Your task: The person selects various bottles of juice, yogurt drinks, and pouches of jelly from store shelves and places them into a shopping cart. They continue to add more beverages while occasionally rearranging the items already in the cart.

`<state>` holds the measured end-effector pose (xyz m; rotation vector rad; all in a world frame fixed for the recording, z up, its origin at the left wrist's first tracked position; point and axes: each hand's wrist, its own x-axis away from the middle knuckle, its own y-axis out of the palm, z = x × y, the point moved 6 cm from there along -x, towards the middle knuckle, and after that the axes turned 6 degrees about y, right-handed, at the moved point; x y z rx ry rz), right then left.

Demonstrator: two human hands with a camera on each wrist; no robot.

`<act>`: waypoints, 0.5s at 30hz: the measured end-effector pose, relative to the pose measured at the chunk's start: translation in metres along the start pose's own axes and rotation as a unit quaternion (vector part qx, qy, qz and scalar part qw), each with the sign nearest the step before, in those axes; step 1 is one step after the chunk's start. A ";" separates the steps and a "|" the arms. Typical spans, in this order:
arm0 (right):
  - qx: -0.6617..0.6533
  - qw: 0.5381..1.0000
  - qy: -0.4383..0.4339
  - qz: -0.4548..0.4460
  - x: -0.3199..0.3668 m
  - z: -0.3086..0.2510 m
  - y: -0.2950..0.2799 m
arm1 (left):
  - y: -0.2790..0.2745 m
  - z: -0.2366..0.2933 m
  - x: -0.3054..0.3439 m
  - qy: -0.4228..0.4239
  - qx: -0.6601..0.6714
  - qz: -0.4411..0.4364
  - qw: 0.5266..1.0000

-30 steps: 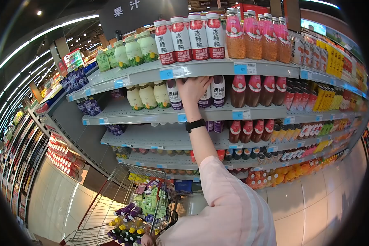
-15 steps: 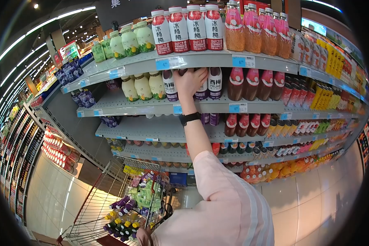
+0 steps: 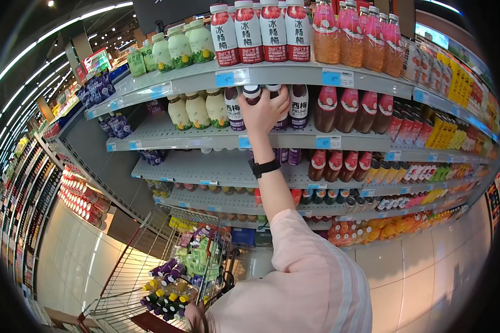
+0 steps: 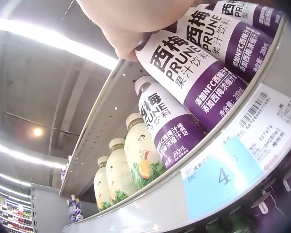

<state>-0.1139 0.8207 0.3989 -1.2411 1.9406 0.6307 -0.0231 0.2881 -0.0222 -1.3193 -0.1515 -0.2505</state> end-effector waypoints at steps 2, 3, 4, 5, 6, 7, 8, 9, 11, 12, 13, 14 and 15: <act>-0.011 1.000 -0.001 0.002 0.003 -0.001 -0.004 | 0.003 -0.003 -0.002 0.000 0.016 -0.006 1.000; -0.014 1.000 -0.002 0.004 0.004 0.000 -0.005 | 0.005 -0.004 -0.002 0.000 0.024 -0.010 1.000; -0.016 1.000 -0.003 0.005 0.005 0.000 -0.006 | 0.004 -0.004 -0.001 -0.002 0.022 -0.008 1.000; -0.021 1.000 -0.004 0.008 0.006 0.000 -0.007 | 0.004 -0.004 -0.001 -0.004 0.020 -0.006 1.000; -0.027 1.000 -0.006 0.010 0.007 0.000 -0.008 | 0.003 -0.003 -0.001 -0.005 0.018 -0.003 1.000; -0.033 0.999 -0.009 0.013 0.007 0.000 -0.009 | 0.002 -0.001 0.000 -0.006 0.018 -0.003 1.000; -0.043 0.999 -0.015 0.020 0.008 0.001 -0.010 | 0.000 0.000 0.000 -0.007 0.017 -0.002 1.000; -0.054 0.998 -0.021 0.028 0.010 0.003 -0.012 | 0.000 0.001 0.000 -0.007 0.016 -0.001 1.000; -0.070 0.996 -0.031 0.039 0.013 0.004 -0.015 | 0.004 -0.002 -0.001 -0.007 0.014 0.003 1.000; -0.075 0.996 -0.033 0.043 0.015 0.004 -0.017 | 0.005 -0.003 -0.001 -0.006 0.012 0.005 1.000; -0.080 0.995 -0.036 0.047 0.016 0.004 -0.020 | 0.004 -0.003 -0.001 -0.005 0.016 0.007 1.000; -0.087 0.995 -0.037 0.044 0.018 0.005 -0.021 | 0.004 -0.003 0.000 -0.004 0.020 0.009 1.000; -0.095 0.994 -0.038 0.041 0.019 0.005 -0.023 | 0.003 -0.002 0.000 -0.002 0.023 0.012 1.000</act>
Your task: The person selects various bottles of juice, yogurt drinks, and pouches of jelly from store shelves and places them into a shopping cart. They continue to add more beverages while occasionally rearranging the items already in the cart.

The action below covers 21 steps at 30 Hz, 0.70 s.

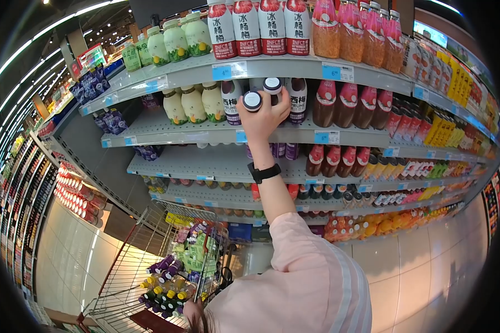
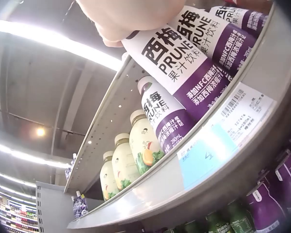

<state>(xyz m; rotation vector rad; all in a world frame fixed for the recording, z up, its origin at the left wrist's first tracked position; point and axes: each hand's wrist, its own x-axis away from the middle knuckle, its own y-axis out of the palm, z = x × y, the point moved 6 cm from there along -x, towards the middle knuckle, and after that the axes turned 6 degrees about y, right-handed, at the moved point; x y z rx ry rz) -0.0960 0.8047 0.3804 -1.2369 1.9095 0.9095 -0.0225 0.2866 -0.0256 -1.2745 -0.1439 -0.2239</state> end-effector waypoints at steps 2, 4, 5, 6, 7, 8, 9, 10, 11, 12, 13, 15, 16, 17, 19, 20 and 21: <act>-0.016 1.000 -0.003 -0.009 0.000 0.001 -0.002 | -0.001 0.001 0.000 0.000 -0.002 -0.004 1.000; -0.032 0.999 -0.006 -0.020 -0.001 0.002 -0.002 | -0.001 0.003 -0.001 0.002 -0.004 -0.009 1.000; -0.037 0.999 0.000 -0.029 -0.003 0.004 0.000 | -0.001 0.002 -0.001 0.001 -0.006 -0.014 1.000; -0.042 0.998 0.015 -0.039 -0.006 0.005 0.001 | -0.001 0.001 -0.001 0.001 -0.010 -0.020 1.000; -0.042 0.998 0.004 -0.050 -0.010 0.005 0.003 | -0.003 0.003 -0.001 -0.001 -0.014 -0.025 1.000; -0.042 0.997 -0.007 -0.060 -0.014 0.006 0.006 | -0.003 0.004 -0.001 0.005 -0.013 -0.025 1.000; -0.029 0.998 -0.009 -0.060 -0.016 0.007 0.007 | -0.003 0.004 -0.001 0.011 -0.011 -0.026 1.000; -0.019 0.998 -0.011 -0.063 -0.018 0.008 0.009 | -0.003 0.004 -0.001 0.017 -0.009 -0.026 0.999; -0.011 0.997 0.004 -0.074 -0.018 0.010 0.010 | -0.004 0.005 -0.001 0.022 -0.006 -0.025 0.999; -0.003 0.996 0.018 -0.085 -0.019 0.012 0.011 | -0.005 0.006 -0.001 0.020 -0.007 -0.029 0.999; 0.008 0.996 0.016 -0.086 -0.020 0.011 0.010 | -0.011 0.012 0.001 0.018 -0.007 -0.033 0.999; 0.028 0.996 0.012 -0.088 -0.021 0.010 0.007 | -0.015 0.015 0.002 0.012 -0.012 -0.035 0.999; 0.025 0.996 0.010 -0.086 -0.020 0.010 0.004 | -0.013 0.014 0.001 0.009 -0.015 -0.032 0.999; 0.021 0.996 0.008 -0.084 -0.018 0.010 0.001 | -0.012 0.014 0.001 0.007 -0.018 -0.028 0.999; 0.009 0.997 0.005 -0.072 -0.012 0.011 -0.004 | -0.014 0.014 0.003 0.009 -0.011 -0.020 1.000; -0.005 0.998 -0.005 -0.070 -0.007 0.011 -0.006 | -0.015 0.016 0.004 0.010 -0.006 -0.014 1.000; -0.020 0.997 -0.016 -0.067 -0.003 0.011 -0.010 | -0.018 0.019 0.005 0.014 0.001 -0.010 1.000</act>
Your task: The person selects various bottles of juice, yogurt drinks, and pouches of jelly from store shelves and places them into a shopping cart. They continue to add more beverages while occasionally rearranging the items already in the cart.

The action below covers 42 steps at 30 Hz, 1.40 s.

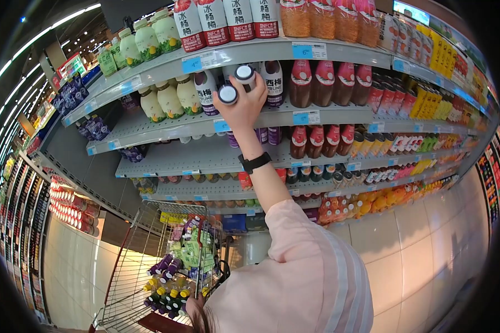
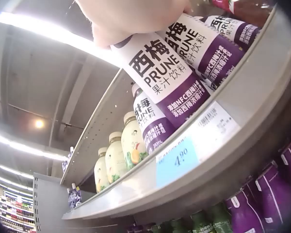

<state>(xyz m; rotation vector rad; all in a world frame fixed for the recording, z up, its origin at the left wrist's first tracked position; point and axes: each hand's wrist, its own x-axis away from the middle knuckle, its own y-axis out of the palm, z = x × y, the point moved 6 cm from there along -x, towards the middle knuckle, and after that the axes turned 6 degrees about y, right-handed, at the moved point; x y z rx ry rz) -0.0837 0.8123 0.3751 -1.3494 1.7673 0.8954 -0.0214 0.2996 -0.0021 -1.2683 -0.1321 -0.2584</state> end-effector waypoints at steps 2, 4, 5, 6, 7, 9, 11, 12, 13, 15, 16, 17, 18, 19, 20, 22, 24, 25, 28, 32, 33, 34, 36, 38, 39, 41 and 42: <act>-0.014 1.000 -0.012 -0.019 0.013 0.004 -0.003 | 0.007 -0.007 -0.003 0.004 -0.004 0.006 1.000; -0.016 0.999 -0.047 -0.011 0.021 0.002 -0.007 | 0.007 -0.008 -0.002 -0.003 0.001 0.009 1.000; -0.017 0.998 -0.064 -0.007 0.024 0.001 -0.010 | 0.005 -0.007 -0.001 -0.004 -0.004 0.012 1.000; -0.010 0.998 -0.066 -0.018 0.025 -0.002 -0.011 | 0.005 -0.006 0.000 -0.005 -0.008 0.014 1.000; -0.003 0.997 -0.070 -0.020 0.027 -0.002 -0.013 | 0.004 -0.006 0.000 -0.007 -0.012 0.016 1.000; 0.012 0.996 -0.079 -0.026 0.028 -0.003 -0.014 | 0.005 -0.007 -0.001 -0.001 -0.001 0.011 1.000; 0.013 0.996 -0.089 -0.024 0.029 -0.002 -0.017 | 0.006 -0.008 0.000 0.000 0.006 0.015 1.000; 0.002 0.996 -0.090 -0.020 0.030 0.001 -0.016 | 0.009 -0.010 -0.001 0.002 0.016 0.012 1.000; -0.011 0.996 -0.090 -0.017 0.032 0.003 -0.017 | 0.010 -0.011 -0.002 0.007 0.015 0.011 1.000; -0.067 0.993 -0.093 -0.009 0.029 0.002 -0.031 | 0.012 -0.014 -0.003 0.008 0.016 0.010 1.000; -0.091 0.991 -0.097 -0.009 0.028 -0.001 -0.041 | 0.016 -0.019 -0.005 -0.001 0.020 0.007 1.000; -0.118 0.988 -0.102 -0.012 0.029 -0.006 -0.049 | 0.019 -0.021 -0.006 0.001 0.023 -0.003 1.000; -0.134 0.986 -0.091 -0.028 0.032 -0.014 -0.055 | 0.024 -0.026 -0.007 0.011 0.045 0.007 0.999; -0.150 0.984 -0.079 -0.049 0.038 -0.020 -0.059 | 0.021 -0.023 -0.005 0.019 0.061 0.021 0.998; -0.155 0.982 -0.073 -0.082 0.049 -0.021 -0.058 | 0.020 -0.022 -0.005 0.016 0.059 0.005 0.998; -0.187 0.969 -0.055 -0.154 0.073 -0.027 -0.054 | 0.003 -0.008 -0.001 0.024 0.081 0.008 0.996; -0.223 0.939 -0.031 -0.258 0.101 -0.035 -0.041 | -0.005 -0.006 0.003 0.027 0.113 -0.009 0.993; -0.240 0.920 -0.010 -0.310 0.116 -0.041 -0.035 | -0.007 -0.011 0.008 0.025 0.136 0.003 0.990; -0.286 0.850 0.071 -0.436 0.169 -0.061 -0.016 | -0.020 -0.031 0.024 -0.015 0.224 0.057 0.973; -0.304 0.760 0.056 -0.571 0.239 -0.103 -0.003 | -0.041 -0.074 0.069 -0.119 0.214 0.108 0.964; -0.310 0.741 0.039 -0.594 0.259 -0.114 0.001 | -0.042 -0.088 0.082 -0.138 0.170 0.133 0.967; -0.316 0.721 0.009 -0.616 0.278 -0.125 0.004 | -0.043 -0.102 0.097 -0.154 0.160 0.159 0.962; -0.348 0.662 -0.033 -0.663 0.318 -0.148 0.011 | -0.049 -0.121 0.123 -0.205 0.143 0.173 0.953; -0.366 0.610 -0.070 -0.700 0.361 -0.172 0.016 | -0.046 -0.137 0.145 -0.207 0.086 0.204 0.953; -0.380 0.570 -0.083 -0.724 0.382 -0.186 0.018 | -0.042 -0.144 0.153 -0.210 0.051 0.211 0.953; -0.381 0.515 -0.184 -0.746 0.427 -0.215 0.017 | -0.041 -0.146 0.155 -0.247 0.046 0.174 0.952; -0.381 0.480 -0.189 -0.767 0.447 -0.227 0.015 | -0.042 -0.145 0.153 -0.263 0.044 0.156 0.951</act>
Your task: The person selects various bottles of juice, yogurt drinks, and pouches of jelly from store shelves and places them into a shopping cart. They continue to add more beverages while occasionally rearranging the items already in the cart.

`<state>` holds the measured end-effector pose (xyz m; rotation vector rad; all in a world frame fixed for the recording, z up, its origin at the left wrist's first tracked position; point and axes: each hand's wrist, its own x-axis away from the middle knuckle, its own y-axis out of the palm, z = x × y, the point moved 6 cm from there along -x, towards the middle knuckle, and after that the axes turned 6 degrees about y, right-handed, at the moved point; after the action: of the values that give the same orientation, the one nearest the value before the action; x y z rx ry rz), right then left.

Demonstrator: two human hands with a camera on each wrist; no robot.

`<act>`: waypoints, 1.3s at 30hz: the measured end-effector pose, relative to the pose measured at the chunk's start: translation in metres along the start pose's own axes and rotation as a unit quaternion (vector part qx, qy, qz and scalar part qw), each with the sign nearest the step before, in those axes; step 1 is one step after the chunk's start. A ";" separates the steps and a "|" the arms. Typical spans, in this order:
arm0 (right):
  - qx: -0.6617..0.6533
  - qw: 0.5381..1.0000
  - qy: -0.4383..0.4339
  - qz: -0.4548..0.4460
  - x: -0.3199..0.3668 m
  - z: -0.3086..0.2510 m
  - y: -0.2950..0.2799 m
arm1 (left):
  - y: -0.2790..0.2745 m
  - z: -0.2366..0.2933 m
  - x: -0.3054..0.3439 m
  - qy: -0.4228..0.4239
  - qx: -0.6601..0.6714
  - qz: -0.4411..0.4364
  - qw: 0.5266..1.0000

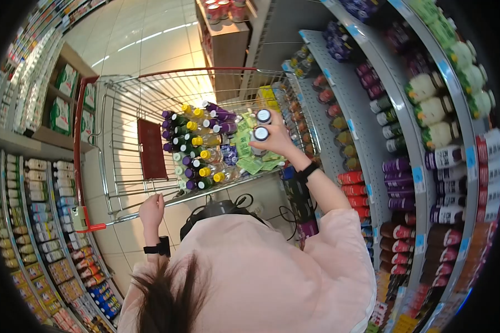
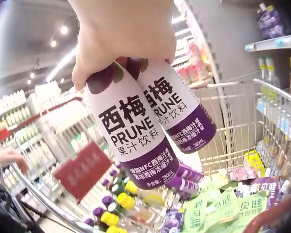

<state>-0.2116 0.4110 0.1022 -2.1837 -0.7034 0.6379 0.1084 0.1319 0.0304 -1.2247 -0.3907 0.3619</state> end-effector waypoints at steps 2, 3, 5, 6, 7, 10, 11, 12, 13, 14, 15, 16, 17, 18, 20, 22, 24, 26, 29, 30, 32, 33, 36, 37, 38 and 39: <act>0.032 0.997 -0.038 -0.057 -0.022 0.009 0.052 | -0.003 0.004 -0.004 -0.021 0.023 0.023 0.999; 0.049 0.994 -0.061 -0.082 -0.030 0.010 0.076 | -0.002 0.003 -0.006 -0.032 0.034 0.034 0.998; 0.045 0.981 -0.075 -0.174 -0.040 0.013 0.125 | 0.000 0.000 -0.006 -0.035 0.044 0.057 0.997; 0.051 0.973 -0.091 -0.206 -0.043 0.015 0.148 | -0.002 0.000 -0.006 -0.041 0.045 0.052 0.997; 0.056 0.964 -0.108 -0.237 -0.046 0.018 0.171 | -0.002 0.000 -0.008 -0.046 0.046 0.047 0.997; 0.075 0.944 -0.104 -0.304 -0.051 0.029 0.234 | 0.000 -0.003 -0.009 -0.064 0.037 0.006 0.997; 0.092 0.933 -0.083 -0.339 -0.049 0.034 0.253 | 0.000 -0.002 -0.011 -0.071 0.034 -0.014 0.997; 0.076 0.945 -0.075 -0.308 -0.049 0.036 0.262 | 0.001 -0.002 -0.010 -0.069 0.038 -0.009 0.997; 0.068 0.962 -0.038 -0.262 -0.047 0.041 0.271 | 0.002 -0.003 -0.010 -0.066 0.041 -0.003 0.997; 0.065 0.969 -0.018 -0.236 -0.045 0.044 0.279 | 0.002 -0.004 -0.012 -0.061 0.042 0.004 0.997; 0.061 0.976 0.004 -0.210 -0.040 0.050 0.287 | 0.001 -0.005 -0.013 -0.059 0.044 0.011 0.997; 0.058 0.982 -0.027 -0.178 -0.031 0.061 0.303 | 0.000 -0.004 -0.012 -0.056 0.046 0.014 0.997; 0.071 0.976 -0.011 -0.203 -0.028 0.061 0.307 | 0.000 -0.003 -0.013 -0.053 0.049 0.018 0.997; 0.084 0.970 0.005 -0.229 -0.024 0.061 0.310 | -0.002 -0.001 -0.014 -0.055 0.045 0.012 0.997; 0.101 0.960 0.022 -0.261 -0.016 0.067 0.317 | 0.000 -0.001 -0.014 -0.060 0.041 0.004 0.997; 0.147 0.947 0.037 -0.285 -0.009 0.069 0.318 | 0.003 -0.003 -0.014 -0.062 0.040 -0.007 0.997; 0.161 0.927 0.051 -0.335 -0.005 0.069 0.314 | 0.003 -0.004 -0.014 -0.071 0.030 -0.023 0.997; 0.107 0.904 0.091 -0.404 -0.001 0.080 0.322 | 0.005 -0.004 -0.014 -0.091 0.026 -0.049 0.994; 0.032 0.848 0.092 -0.522 -0.008 0.076 0.316 | 0.009 -0.007 -0.015 -0.127 0.028 -0.088 0.988; -0.005 0.833 0.092 -0.546 -0.008 0.074 0.316 | 0.011 -0.008 -0.015 -0.131 0.030 -0.092 0.987; -0.080 0.830 0.110 -0.540 -0.010 0.072 0.304 | 0.014 -0.010 -0.018 -0.139 0.024 -0.115 0.983; -0.118 0.842 0.127 -0.511 -0.010 0.068 0.290 | 0.016 -0.010 -0.020 -0.143 0.018 -0.118 0.982; -0.063 0.882 0.099 -0.457 -0.006 0.047 0.227 | 0.016 -0.008 -0.028 -0.158 0.012 -0.136 0.978; -0.044 0.889 0.095 -0.446 -0.001 0.048 0.215 | 0.017 -0.009 -0.029 -0.159 0.010 -0.122 0.980; -0.009 0.894 0.085 -0.440 0.008 0.050 0.204 | 0.023 -0.014 -0.031 -0.159 0.008 -0.108 0.981; -0.003 0.900 0.103 -0.424 0.017 0.049 0.188 | 0.023 -0.014 -0.032 -0.160 0.005 -0.094 0.983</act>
<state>-0.1770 0.3387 -0.0755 -1.6619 -1.4015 -0.0542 0.0859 0.1118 0.0012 -1.1092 -0.7751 0.3974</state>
